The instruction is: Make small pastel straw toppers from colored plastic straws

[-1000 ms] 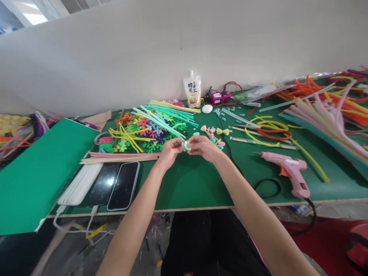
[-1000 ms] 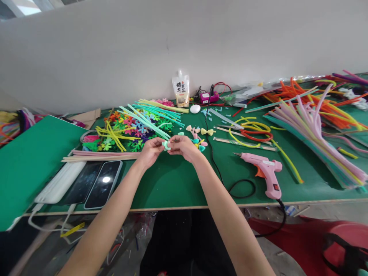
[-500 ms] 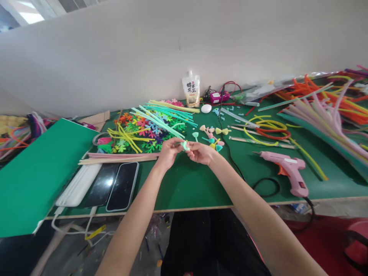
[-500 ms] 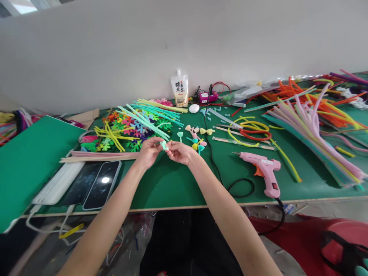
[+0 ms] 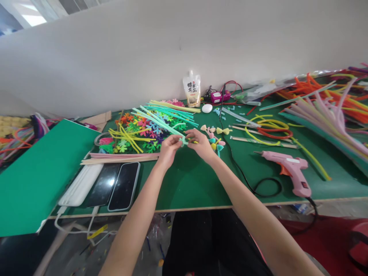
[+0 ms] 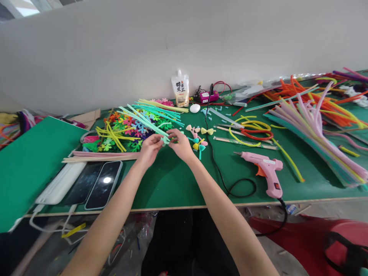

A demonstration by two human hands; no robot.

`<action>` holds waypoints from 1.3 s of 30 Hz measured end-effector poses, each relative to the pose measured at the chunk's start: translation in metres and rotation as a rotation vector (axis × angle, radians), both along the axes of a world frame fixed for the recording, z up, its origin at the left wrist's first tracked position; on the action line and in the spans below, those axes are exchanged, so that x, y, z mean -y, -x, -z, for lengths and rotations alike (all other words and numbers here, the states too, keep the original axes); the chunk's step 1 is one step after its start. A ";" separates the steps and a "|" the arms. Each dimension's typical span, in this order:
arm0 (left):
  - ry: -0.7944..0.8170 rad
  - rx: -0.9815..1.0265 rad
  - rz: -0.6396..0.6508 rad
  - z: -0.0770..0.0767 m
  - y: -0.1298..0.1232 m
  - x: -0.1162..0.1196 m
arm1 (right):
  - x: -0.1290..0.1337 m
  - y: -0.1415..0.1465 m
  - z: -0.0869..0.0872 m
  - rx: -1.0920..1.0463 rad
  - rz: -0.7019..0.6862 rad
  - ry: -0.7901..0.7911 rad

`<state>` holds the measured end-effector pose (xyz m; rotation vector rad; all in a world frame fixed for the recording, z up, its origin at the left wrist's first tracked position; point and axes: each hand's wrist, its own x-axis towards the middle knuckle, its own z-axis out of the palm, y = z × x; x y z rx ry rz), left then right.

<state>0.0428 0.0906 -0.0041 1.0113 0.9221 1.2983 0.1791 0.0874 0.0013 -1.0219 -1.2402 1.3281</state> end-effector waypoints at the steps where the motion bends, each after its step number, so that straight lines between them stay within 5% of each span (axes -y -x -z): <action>1: 0.012 -0.004 -0.007 -0.001 0.000 0.000 | 0.000 0.000 0.001 0.115 -0.009 -0.114; 7: 0.077 -0.073 -0.018 -0.004 0.000 0.002 | -0.001 -0.001 0.007 0.571 0.005 -0.414; 14: 0.048 -0.115 -0.019 -0.003 0.000 0.001 | -0.001 -0.004 0.009 0.805 0.056 -0.458; 26: 0.029 -0.056 0.013 -0.005 0.000 0.003 | 0.000 -0.001 0.007 0.721 0.195 -0.342; 39: -0.091 -0.153 0.067 0.005 0.000 0.001 | 0.004 0.003 0.005 0.704 0.170 -0.348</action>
